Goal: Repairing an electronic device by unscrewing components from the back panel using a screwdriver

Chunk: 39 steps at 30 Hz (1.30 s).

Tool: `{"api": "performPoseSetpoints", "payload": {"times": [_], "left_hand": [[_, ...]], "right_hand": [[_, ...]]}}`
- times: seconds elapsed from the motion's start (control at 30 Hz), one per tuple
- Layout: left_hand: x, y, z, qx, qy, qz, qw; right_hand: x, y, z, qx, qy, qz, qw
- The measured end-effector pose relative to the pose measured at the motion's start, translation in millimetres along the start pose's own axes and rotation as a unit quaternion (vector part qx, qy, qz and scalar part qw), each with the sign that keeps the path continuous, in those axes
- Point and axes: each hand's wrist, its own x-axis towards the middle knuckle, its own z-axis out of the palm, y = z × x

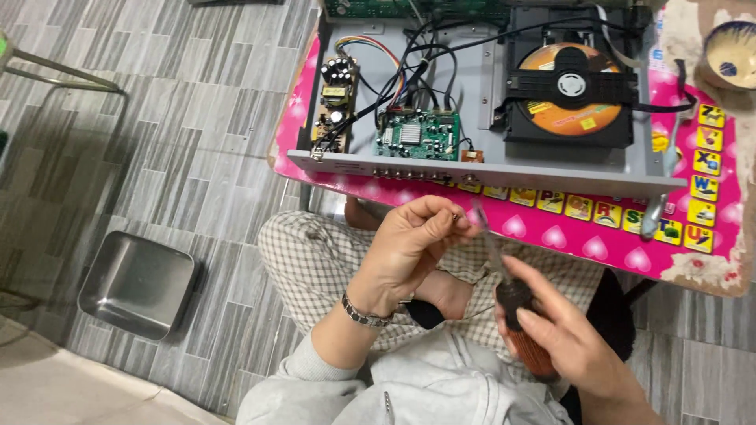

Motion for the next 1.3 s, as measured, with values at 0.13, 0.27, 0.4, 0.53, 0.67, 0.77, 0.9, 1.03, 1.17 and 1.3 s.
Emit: {"api": "performPoseSetpoints", "payload": {"times": [0.13,0.27,0.4,0.53,0.67,0.77,0.9,1.03,1.17,1.3], "left_hand": [[-2.0,9.2,-2.0,-0.004,-0.014,-0.012,1.000],[1.2,8.3,-6.9,-0.004,-0.035,-0.016,0.999],[4.1,2.6,-17.4,0.007,-0.042,-0.032,0.999],[3.5,5.3,-14.4,0.006,-0.047,-0.027,0.998],[3.9,7.7,-13.5,0.029,-0.043,-0.019,0.998],[5.3,12.1,-15.4,0.083,-0.039,-0.004,0.996],[4.7,33.1,-7.6,0.266,-0.064,0.037,0.961],[0.9,49.0,-4.5,0.371,-0.105,0.055,0.921],[-0.3,30.0,-10.3,0.204,-0.091,0.040,0.974],[-5.8,-11.1,-26.6,-0.071,-0.005,0.005,0.997]], "right_hand": [[-3.7,3.1,4.2,-0.030,0.011,-0.041,0.999],[-7.8,14.1,-4.7,-0.033,0.028,-0.025,0.999],[-7.2,12.6,-5.6,-0.075,0.010,0.001,0.997],[-6.8,6.0,-3.2,-0.100,0.020,0.021,0.995],[-6.1,4.7,-4.1,-0.104,0.018,0.038,0.994],[-5.5,8.0,-6.1,-0.067,0.007,0.035,0.997],[-4.0,14.0,-7.6,0.086,-0.067,-0.004,0.994],[1.5,33.8,-1.6,0.155,-0.100,0.006,0.983],[15.0,51.5,22.3,0.037,-0.081,-0.071,0.994],[26.7,76.3,40.4,0.036,-0.043,-0.106,0.993]]}}
